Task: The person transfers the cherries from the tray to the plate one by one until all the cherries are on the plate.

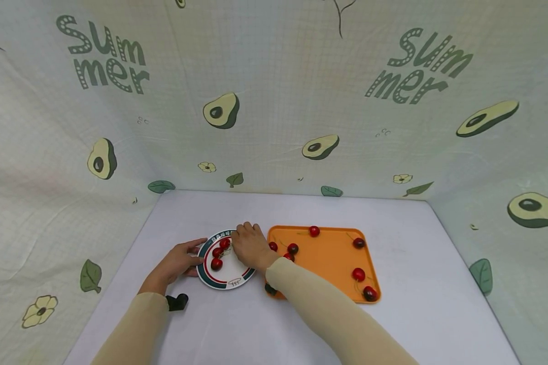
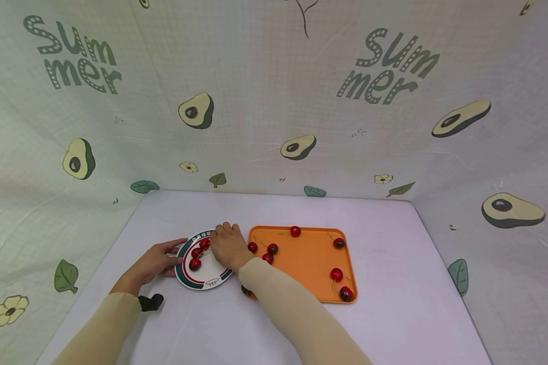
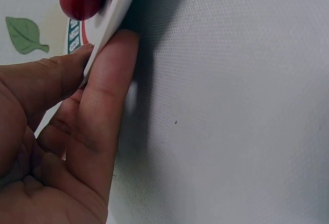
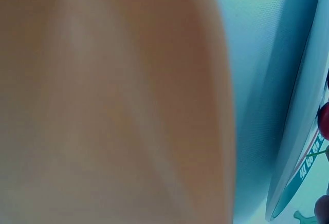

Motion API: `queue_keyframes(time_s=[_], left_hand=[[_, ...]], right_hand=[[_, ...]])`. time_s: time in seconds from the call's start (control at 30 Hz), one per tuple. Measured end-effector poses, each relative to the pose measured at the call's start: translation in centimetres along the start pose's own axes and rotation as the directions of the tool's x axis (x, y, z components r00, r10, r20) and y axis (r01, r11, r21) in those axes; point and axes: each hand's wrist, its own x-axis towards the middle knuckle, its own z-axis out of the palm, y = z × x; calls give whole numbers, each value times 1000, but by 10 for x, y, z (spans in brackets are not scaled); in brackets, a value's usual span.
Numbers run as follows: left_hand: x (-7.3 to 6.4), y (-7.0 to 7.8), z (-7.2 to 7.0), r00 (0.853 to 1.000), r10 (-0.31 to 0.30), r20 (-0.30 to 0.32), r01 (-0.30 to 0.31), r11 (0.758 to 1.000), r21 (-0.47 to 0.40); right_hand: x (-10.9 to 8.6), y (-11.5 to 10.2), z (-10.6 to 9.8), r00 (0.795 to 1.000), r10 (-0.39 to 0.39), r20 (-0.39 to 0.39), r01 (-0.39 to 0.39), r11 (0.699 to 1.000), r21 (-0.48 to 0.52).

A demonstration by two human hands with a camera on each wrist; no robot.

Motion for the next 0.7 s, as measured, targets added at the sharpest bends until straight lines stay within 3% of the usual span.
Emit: queue_keyframes(time_s=[0.7], left_hand=[[1, -1, 0, 1000, 4, -4, -4, 1000, 21]], right_hand=[[-6, 6, -8, 999, 26, -28, -26, 1000, -6]])
